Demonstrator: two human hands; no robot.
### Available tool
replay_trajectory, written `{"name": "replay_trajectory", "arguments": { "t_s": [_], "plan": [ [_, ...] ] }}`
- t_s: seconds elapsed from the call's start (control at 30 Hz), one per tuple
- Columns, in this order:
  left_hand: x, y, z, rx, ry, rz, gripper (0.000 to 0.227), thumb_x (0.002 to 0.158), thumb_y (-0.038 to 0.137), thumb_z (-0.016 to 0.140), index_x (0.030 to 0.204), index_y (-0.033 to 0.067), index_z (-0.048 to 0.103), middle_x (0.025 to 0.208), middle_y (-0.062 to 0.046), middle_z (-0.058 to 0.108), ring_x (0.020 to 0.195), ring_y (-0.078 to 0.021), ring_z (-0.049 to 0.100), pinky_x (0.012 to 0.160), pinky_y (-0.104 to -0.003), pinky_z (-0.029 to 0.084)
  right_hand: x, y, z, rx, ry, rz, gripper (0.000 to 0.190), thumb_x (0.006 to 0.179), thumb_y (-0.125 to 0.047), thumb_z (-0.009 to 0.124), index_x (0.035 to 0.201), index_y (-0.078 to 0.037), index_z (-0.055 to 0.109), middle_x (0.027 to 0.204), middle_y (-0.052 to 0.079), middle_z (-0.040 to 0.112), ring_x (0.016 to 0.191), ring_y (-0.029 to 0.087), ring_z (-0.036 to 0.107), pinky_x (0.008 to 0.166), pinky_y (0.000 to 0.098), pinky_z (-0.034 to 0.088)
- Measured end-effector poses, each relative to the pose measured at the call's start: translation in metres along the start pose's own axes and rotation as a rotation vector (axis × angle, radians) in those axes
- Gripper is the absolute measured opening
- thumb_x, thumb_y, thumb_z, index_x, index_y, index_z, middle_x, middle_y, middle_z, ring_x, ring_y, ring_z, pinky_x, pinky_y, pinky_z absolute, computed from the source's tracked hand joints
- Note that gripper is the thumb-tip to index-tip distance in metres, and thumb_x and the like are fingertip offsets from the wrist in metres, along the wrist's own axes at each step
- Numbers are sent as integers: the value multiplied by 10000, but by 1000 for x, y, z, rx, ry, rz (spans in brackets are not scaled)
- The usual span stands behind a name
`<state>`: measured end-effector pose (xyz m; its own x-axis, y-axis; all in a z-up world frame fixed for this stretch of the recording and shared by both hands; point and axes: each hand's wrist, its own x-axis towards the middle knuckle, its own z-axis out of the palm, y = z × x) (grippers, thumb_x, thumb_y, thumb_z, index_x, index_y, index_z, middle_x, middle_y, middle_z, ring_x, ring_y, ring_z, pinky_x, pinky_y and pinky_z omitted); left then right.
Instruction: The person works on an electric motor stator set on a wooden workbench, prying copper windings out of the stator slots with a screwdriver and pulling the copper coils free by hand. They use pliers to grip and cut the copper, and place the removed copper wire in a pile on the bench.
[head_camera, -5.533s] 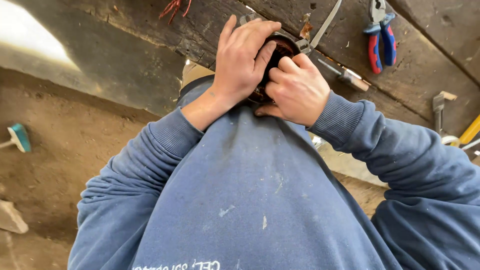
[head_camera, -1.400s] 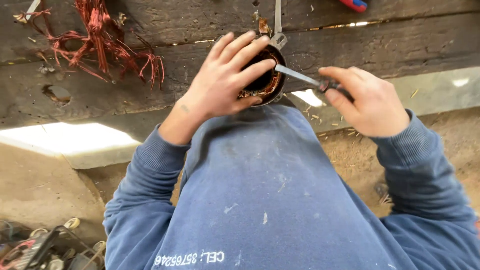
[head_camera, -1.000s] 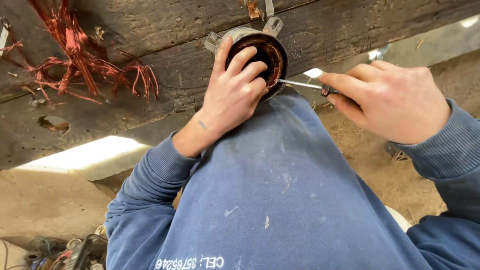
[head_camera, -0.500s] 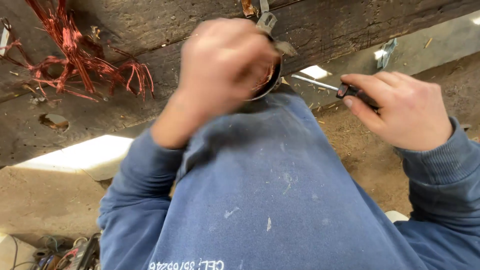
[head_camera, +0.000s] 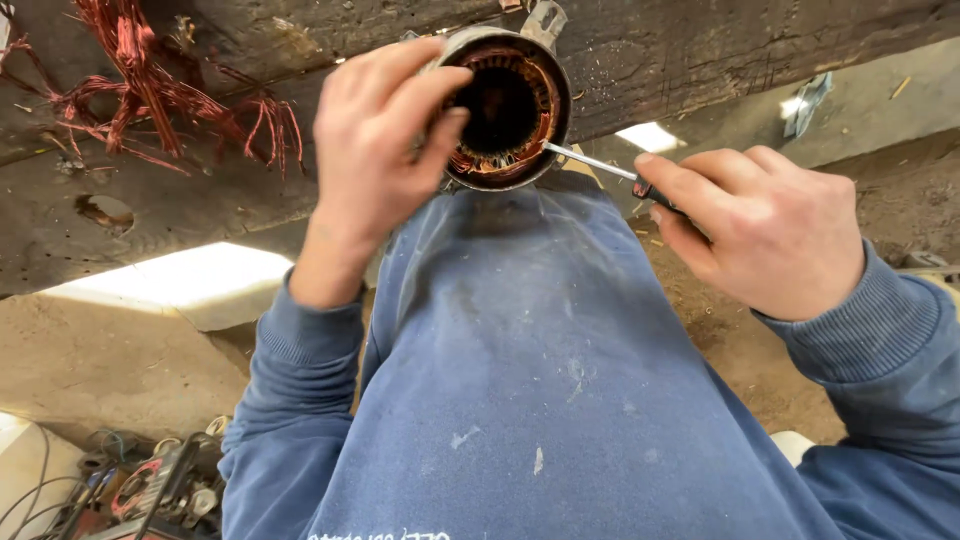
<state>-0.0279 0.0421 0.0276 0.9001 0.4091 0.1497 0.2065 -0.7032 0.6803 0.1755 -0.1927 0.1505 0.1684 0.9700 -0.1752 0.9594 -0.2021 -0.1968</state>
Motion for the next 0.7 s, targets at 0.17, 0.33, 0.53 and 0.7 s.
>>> {"name": "replay_trajectory", "arguments": {
  "t_s": [0.17, 0.33, 0.53, 0.7],
  "plan": [
    [24, -5, 40, -118, 51, 148, 269, 1001, 148, 766, 1250, 91, 683, 1374, -111, 648, 1305, -346, 602, 1133, -473, 466, 13, -12, -10, -141, -66, -53, 287, 865, -243, 768, 1145, -182, 784, 884, -33, 734, 644, 151, 643, 520, 287, 503],
    [27, -18, 65, -319, 70, 24, 336, 999, 177, 722, 1316, 101, 644, 1367, -120, 650, 1284, -336, 603, 1114, -462, 459, 26, -22, -17, -192, -492, 152, 411, 929, -392, 650, 1284, -206, 740, 721, 0, 703, 551, 183, 663, 482, 325, 508],
    [27, -20, 66, -386, 34, -13, 327, 979, 171, 712, 1290, 90, 649, 1287, -86, 699, 1209, -290, 644, 1100, -461, 453, 45, -31, -18, 11, -487, 318, 372, 921, -342, 647, 1211, -119, 715, 801, 107, 745, 637, 316, 703, 543, 418, 542],
    [27, -22, 64, -420, 42, -9, 336, 970, 185, 717, 1284, 90, 649, 1272, -84, 699, 1210, -281, 647, 1086, -449, 449, 55, -34, -14, 72, -545, 386, 388, 925, -354, 666, 1217, -102, 705, 825, 125, 752, 651, 324, 711, 570, 419, 557]
  ]
}}
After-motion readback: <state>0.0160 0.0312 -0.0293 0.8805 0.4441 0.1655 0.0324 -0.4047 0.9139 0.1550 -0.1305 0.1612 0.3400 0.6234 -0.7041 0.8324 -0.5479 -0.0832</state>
